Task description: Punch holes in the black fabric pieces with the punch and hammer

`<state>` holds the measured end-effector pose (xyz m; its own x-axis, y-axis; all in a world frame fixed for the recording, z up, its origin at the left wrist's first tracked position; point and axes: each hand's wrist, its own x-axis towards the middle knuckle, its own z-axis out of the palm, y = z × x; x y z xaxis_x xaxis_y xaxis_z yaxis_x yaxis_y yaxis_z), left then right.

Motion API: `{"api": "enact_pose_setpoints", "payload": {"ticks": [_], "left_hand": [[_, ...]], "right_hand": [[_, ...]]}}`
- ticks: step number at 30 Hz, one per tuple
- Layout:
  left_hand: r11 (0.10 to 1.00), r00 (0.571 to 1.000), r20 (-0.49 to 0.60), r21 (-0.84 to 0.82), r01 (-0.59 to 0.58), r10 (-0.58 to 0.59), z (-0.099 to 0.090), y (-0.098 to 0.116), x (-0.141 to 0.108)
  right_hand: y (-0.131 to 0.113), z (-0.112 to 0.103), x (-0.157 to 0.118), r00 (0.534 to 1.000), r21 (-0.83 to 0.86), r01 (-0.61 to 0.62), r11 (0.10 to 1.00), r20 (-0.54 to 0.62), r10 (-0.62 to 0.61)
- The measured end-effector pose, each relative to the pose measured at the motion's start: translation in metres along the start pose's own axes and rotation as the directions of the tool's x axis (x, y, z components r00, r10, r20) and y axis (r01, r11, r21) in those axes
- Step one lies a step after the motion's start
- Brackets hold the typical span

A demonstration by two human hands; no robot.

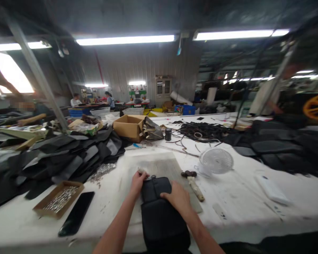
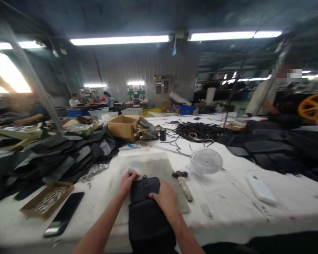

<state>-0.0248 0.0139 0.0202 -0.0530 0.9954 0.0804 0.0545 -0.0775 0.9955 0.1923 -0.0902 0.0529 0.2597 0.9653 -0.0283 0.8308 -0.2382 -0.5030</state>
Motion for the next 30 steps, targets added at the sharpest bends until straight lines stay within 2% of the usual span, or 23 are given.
{"api": "enact_pose_setpoints", "payload": {"ticks": [3, 7, 9, 12, 14, 16, 18, 19, 20, 21, 22, 23, 24, 26, 27, 28, 29, 30], "left_hand": [[0.999, 1.0, -0.008, 0.041, -0.023, 0.023, -0.003, -0.003, 0.0], [0.999, 1.0, -0.003, 0.049, 0.015, -0.014, -0.008, -0.006, 0.005], [0.999, 0.999, 0.012, 0.028, 0.043, -0.044, -0.01, -0.004, 0.005], [0.998, 0.997, 0.022, 0.02, 0.067, -0.067, -0.009, 0.001, 0.002], [0.998, 0.999, 0.002, 0.048, 0.043, -0.043, -0.008, 0.001, 0.0], [0.997, 1.0, -0.009, 0.08, 0.012, -0.012, -0.007, 0.0, -0.001], [0.996, 1.0, -0.008, 0.094, 0.008, -0.007, -0.007, -0.002, -0.001], [0.995, 1.0, -0.007, 0.095, 0.009, -0.008, -0.007, -0.002, -0.002], [0.995, 1.0, -0.01, 0.095, 0.006, -0.005, -0.007, -0.002, -0.003], [0.996, 1.0, -0.011, 0.094, -0.003, 0.004, -0.007, -0.002, -0.003], [0.995, 1.0, -0.009, 0.094, -0.017, 0.017, -0.007, -0.001, -0.004], [0.995, 1.0, -0.005, 0.095, -0.03, 0.031, -0.006, 0.0, -0.005], [0.994, 0.999, -0.003, 0.097, -0.041, 0.041, -0.006, 0.001, -0.007], [0.994, 0.999, 0.001, 0.101, -0.041, 0.041, -0.004, 0.002, -0.008], [0.994, 0.999, 0.001, 0.103, -0.035, 0.036, -0.004, 0.002, -0.008], [0.994, 1.0, -0.002, 0.106, -0.03, 0.03, -0.004, 0.001, -0.008], [0.994, 1.0, -0.003, 0.109, -0.026, 0.026, -0.004, 0.0, -0.008], [0.993, 1.0, 0.001, 0.113, -0.025, 0.025, -0.004, -0.001, -0.007]], "right_hand": [[-0.005, -0.004, 0.01, 1.0, 0.113, -0.011, 0.994, 0.028, 0.008], [0.004, -0.014, 0.004, 0.991, 0.261, 0.127, 0.957, 0.004, -0.132], [0.011, -0.024, -0.013, 0.971, 0.392, 0.231, 0.891, -0.038, -0.235], [0.025, -0.044, -0.045, 0.928, 0.632, 0.325, 0.703, -0.072, -0.364], [0.04, -0.063, -0.063, 0.906, 0.708, 0.268, 0.653, 0.045, -0.421], [0.061, -0.09, -0.074, 0.85, 0.731, 0.147, 0.666, 0.251, -0.463], [0.088, -0.127, -0.073, 0.8, 0.737, 0.065, 0.673, 0.364, -0.477], [0.103, -0.151, -0.068, 0.819, 0.743, 0.068, 0.665, 0.339, -0.462], [0.119, -0.177, -0.061, 0.871, 0.746, 0.1, 0.659, 0.255, -0.42], [0.136, -0.206, -0.051, 0.931, 0.739, 0.139, 0.659, 0.13, -0.342], [0.153, -0.235, -0.039, 0.979, 0.732, 0.188, 0.655, -0.083, -0.188], [0.168, -0.263, -0.026, 0.953, 0.708, 0.218, 0.672, -0.302, 0.009], [0.183, -0.289, -0.014, 0.823, 0.691, 0.257, 0.676, -0.523, 0.223], [0.205, -0.326, 0.006, 0.622, 0.664, 0.275, 0.696, -0.674, 0.397], [0.213, -0.335, 0.012, 0.545, 0.65, 0.275, 0.708, -0.712, 0.442], [0.217, -0.335, 0.015, 0.504, 0.636, 0.268, 0.723, -0.732, 0.457], [0.218, -0.328, 0.016, 0.483, 0.622, 0.259, 0.739, -0.746, 0.459], [0.215, -0.314, 0.014, 0.485, 0.609, 0.252, 0.752, -0.752, 0.447]]}}
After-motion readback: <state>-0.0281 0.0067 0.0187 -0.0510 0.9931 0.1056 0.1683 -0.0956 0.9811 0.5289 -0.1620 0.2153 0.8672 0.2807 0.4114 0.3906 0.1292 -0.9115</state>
